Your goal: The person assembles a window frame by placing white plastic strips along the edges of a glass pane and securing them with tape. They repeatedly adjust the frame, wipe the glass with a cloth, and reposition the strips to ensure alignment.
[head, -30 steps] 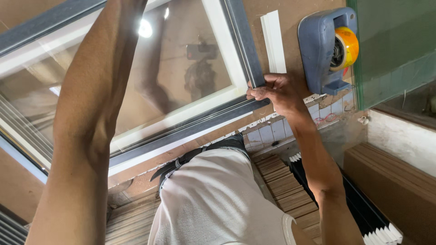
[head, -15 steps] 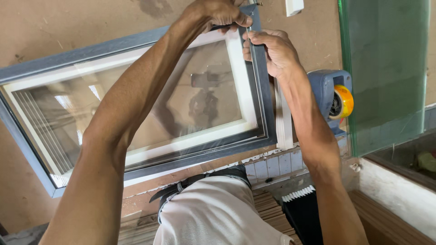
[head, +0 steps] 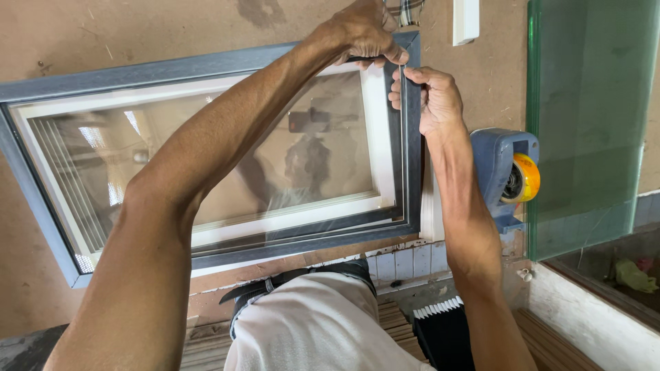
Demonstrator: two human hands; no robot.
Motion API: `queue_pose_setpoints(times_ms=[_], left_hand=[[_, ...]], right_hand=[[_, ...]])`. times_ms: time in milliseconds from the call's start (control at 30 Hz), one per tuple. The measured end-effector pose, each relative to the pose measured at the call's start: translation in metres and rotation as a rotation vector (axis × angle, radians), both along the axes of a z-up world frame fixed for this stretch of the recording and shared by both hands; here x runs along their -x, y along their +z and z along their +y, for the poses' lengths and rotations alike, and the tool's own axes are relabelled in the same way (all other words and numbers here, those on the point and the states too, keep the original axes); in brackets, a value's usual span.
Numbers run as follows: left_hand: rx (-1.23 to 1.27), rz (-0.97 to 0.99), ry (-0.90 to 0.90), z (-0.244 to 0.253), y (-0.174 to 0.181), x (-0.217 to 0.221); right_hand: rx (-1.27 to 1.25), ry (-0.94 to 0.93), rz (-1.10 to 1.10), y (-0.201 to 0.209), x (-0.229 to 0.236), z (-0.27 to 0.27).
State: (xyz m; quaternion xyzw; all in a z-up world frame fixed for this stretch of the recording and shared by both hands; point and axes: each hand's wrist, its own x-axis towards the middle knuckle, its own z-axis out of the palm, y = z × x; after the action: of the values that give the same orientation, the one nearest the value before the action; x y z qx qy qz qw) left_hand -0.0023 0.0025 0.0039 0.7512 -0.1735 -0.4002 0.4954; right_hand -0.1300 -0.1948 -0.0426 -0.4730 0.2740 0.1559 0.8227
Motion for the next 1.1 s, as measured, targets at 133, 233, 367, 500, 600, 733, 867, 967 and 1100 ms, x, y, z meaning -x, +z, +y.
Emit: queue_pose_setpoints(times_ms=[133, 233, 367, 500, 600, 733, 867, 967, 1100], left_hand=[[-0.062, -0.015, 0.019, -0.004, 0.003, 0.006], [-0.121, -0.052, -0.007, -0.006, 0.007, 0.005], [-0.207, 0.008, -0.05, -0.007, 0.005, 0.007], [-0.023, 0.041, -0.059, 0.0, 0.001, 0.003], [0.037, 0.06, -0.05, -0.002, 0.001, 0.0], [0.054, -0.004, 0.004, 0.007, 0.003, 0.004], [-0.062, -0.071, -0.051, 0.003, 0.008, 0.004], [0.022, -0.07, -0.067, 0.004, 0.006, 0.007], [-0.024, -0.089, -0.069, 0.004, 0.001, 0.008]], right_hand=[[0.242, -0.014, -0.043, 0.01, 0.008, 0.009], [0.27, -0.018, -0.068, 0.018, 0.009, 0.016], [0.238, -0.006, -0.077, 0.022, 0.012, 0.014], [0.075, 0.035, 0.004, 0.018, 0.002, 0.006], [-0.05, 0.046, -0.024, 0.012, 0.0, -0.001], [-0.116, -0.019, 0.03, 0.0, -0.003, 0.001], [-0.186, 0.044, -0.012, -0.005, -0.007, -0.006], [-0.139, 0.036, 0.007, -0.006, -0.003, -0.005], [0.188, -0.009, 0.043, 0.005, -0.005, 0.003]])
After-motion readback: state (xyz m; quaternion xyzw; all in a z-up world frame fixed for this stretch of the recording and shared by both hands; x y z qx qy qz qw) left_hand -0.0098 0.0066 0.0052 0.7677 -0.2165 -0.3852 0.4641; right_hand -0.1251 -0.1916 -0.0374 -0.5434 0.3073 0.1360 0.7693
